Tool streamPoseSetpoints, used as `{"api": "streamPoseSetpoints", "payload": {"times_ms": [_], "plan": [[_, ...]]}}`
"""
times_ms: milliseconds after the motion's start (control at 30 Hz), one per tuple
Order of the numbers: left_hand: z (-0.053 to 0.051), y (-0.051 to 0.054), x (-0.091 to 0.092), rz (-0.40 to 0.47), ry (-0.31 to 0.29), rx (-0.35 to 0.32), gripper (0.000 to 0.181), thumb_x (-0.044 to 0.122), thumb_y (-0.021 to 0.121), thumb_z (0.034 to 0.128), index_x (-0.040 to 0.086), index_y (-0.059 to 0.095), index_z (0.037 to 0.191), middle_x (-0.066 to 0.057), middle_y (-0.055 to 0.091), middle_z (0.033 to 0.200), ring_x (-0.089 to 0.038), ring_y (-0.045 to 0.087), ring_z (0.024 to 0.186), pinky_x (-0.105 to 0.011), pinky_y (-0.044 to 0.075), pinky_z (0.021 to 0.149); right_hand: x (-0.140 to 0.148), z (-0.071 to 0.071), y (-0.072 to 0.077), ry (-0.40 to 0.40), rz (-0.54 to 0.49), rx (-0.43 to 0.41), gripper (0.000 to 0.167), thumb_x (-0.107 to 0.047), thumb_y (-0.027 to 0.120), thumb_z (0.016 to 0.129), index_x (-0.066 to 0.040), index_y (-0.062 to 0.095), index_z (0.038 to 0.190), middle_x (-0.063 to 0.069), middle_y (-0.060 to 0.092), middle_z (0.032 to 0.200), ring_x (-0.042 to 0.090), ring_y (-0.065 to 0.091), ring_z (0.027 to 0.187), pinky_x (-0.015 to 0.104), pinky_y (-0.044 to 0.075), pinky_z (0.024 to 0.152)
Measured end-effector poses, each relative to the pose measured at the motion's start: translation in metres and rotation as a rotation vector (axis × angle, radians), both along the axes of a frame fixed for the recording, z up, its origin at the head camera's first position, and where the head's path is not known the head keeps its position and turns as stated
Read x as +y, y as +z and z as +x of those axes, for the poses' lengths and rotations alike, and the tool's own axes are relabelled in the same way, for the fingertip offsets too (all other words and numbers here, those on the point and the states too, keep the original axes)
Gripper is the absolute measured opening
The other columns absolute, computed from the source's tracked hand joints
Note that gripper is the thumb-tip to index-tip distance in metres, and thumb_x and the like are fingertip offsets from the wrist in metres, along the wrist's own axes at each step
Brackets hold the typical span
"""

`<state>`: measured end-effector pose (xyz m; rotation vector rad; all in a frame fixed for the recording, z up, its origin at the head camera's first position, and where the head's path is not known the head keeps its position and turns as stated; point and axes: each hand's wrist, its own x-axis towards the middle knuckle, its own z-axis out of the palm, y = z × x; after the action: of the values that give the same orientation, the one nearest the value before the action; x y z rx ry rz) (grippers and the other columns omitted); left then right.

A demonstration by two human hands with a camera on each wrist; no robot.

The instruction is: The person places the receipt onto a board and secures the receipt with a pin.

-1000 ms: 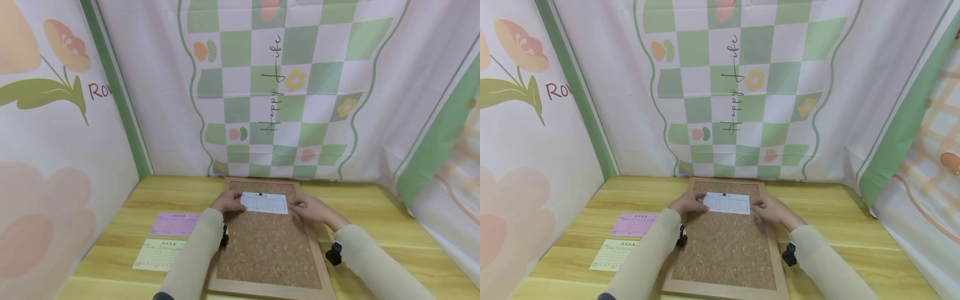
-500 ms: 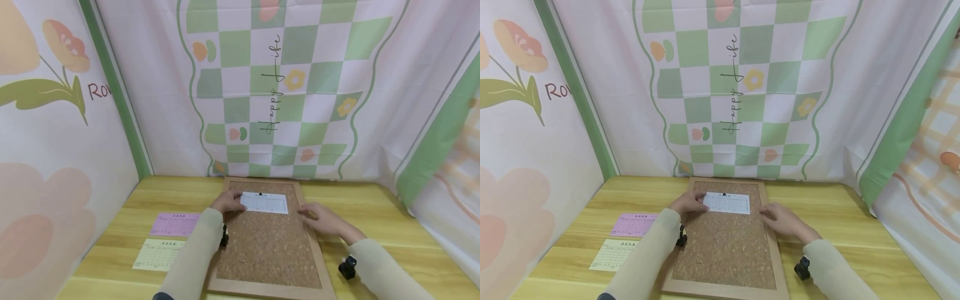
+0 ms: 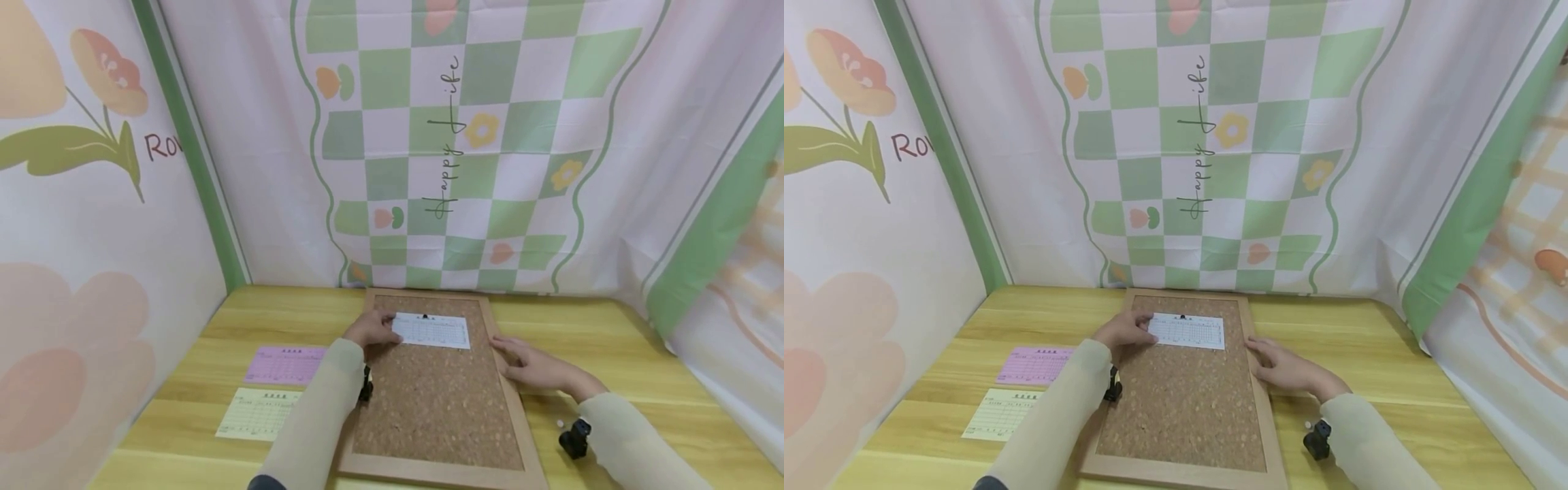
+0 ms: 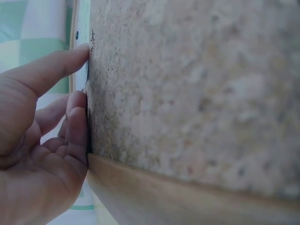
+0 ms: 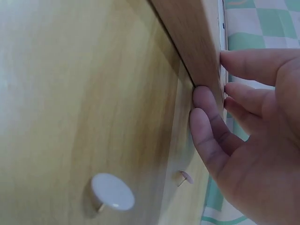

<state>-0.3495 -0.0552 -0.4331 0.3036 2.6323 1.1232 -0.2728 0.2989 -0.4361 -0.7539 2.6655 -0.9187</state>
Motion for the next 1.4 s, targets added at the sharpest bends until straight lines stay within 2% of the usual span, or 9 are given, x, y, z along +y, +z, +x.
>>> {"api": "streamPoseSetpoints", "payload": {"times_ms": [300,433,567,633,733,867,967,1100,1400], "plan": [[0.0,-0.004,-0.004,0.056,-0.022,-0.007,0.071,0.022,0.076,0.0904,0.003,0.043,0.15,-0.017,0.05,0.146,-0.033,0.049,0.131,-0.048,0.04,0.106,0.0,0.002,0.002,0.004,-0.053,-0.084,0.062,-0.016,0.056,0.103,0.01,0.027,0.152,0.038,0.014,0.155,0.059,0.014,0.14,0.069,0.024,0.107],[-0.001,-0.007,-0.007,0.109,-0.062,0.029,0.073,0.02,0.074,0.0919,0.002,0.038,0.153,-0.018,0.057,0.133,-0.029,0.061,0.105,-0.043,0.049,0.09,0.001,0.001,0.0,-0.001,-0.054,-0.073,0.062,-0.016,0.055,0.104,0.01,0.027,0.152,0.038,0.014,0.155,0.059,0.013,0.14,0.069,0.022,0.107],[0.001,-0.008,-0.016,0.18,-0.131,0.042,0.074,0.017,0.071,0.0941,0.002,0.031,0.155,-0.014,0.059,0.113,-0.02,0.057,0.083,-0.033,0.049,0.072,0.002,0.001,-0.002,0.006,-0.059,-0.066,0.061,-0.015,0.054,0.104,0.01,0.026,0.152,0.038,0.013,0.156,0.059,0.012,0.14,0.069,0.021,0.108],[0.002,-0.006,-0.021,0.207,-0.168,0.033,0.073,0.017,0.069,0.0953,0.001,0.03,0.155,-0.012,0.059,0.111,-0.017,0.056,0.086,-0.031,0.048,0.073,0.002,0.001,-0.002,0.008,-0.067,-0.084,0.062,-0.015,0.053,0.104,0.01,0.025,0.153,0.038,0.011,0.157,0.059,0.011,0.141,0.069,0.02,0.108],[0.005,0.001,-0.029,0.224,-0.233,0.024,0.072,0.016,0.067,0.0968,-0.001,0.029,0.155,-0.015,0.057,0.114,-0.022,0.055,0.099,-0.036,0.048,0.084,0.002,0.001,-0.002,0.005,-0.075,-0.111,0.063,-0.016,0.053,0.105,0.009,0.023,0.154,0.037,0.008,0.157,0.059,0.009,0.141,0.069,0.02,0.108],[0.013,0.013,-0.041,0.185,-0.311,0.035,0.065,0.016,0.063,0.0993,0.0,0.032,0.154,-0.023,0.054,0.129,-0.034,0.052,0.12,-0.049,0.042,0.101,0.003,0.001,-0.001,-0.003,-0.069,-0.129,0.063,-0.017,0.053,0.105,0.007,0.022,0.155,0.036,0.006,0.158,0.058,0.008,0.141,0.069,0.02,0.109],[0.018,0.019,-0.053,0.143,-0.35,0.054,0.06,0.019,0.061,0.1001,0.0,0.036,0.152,-0.027,0.051,0.136,-0.039,0.049,0.126,-0.052,0.041,0.104,0.003,0.002,0.0,-0.008,-0.07,-0.13,0.063,-0.017,0.052,0.105,0.007,0.023,0.155,0.036,0.006,0.158,0.059,0.009,0.141,0.069,0.02,0.108],[0.023,0.021,-0.069,0.122,-0.369,0.068,0.058,0.019,0.062,0.0992,-0.001,0.04,0.149,-0.027,0.053,0.135,-0.036,0.052,0.124,-0.05,0.044,0.101,0.003,0.002,-0.001,-0.009,-0.073,-0.128,0.062,-0.016,0.052,0.105,0.006,0.022,0.155,0.035,0.005,0.159,0.059,0.01,0.141,0.069,0.021,0.108],[0.039,0.018,-0.108,0.043,-0.338,0.079,0.051,0.02,0.062,0.1,0.001,0.047,0.145,-0.024,0.055,0.135,-0.039,0.052,0.125,-0.055,0.045,0.1,0.003,0.003,-0.004,-0.004,-0.081,-0.125,0.062,-0.015,0.051,0.106,0.007,0.021,0.155,0.034,0.004,0.159,0.058,0.009,0.142,0.068,0.022,0.108]]}}
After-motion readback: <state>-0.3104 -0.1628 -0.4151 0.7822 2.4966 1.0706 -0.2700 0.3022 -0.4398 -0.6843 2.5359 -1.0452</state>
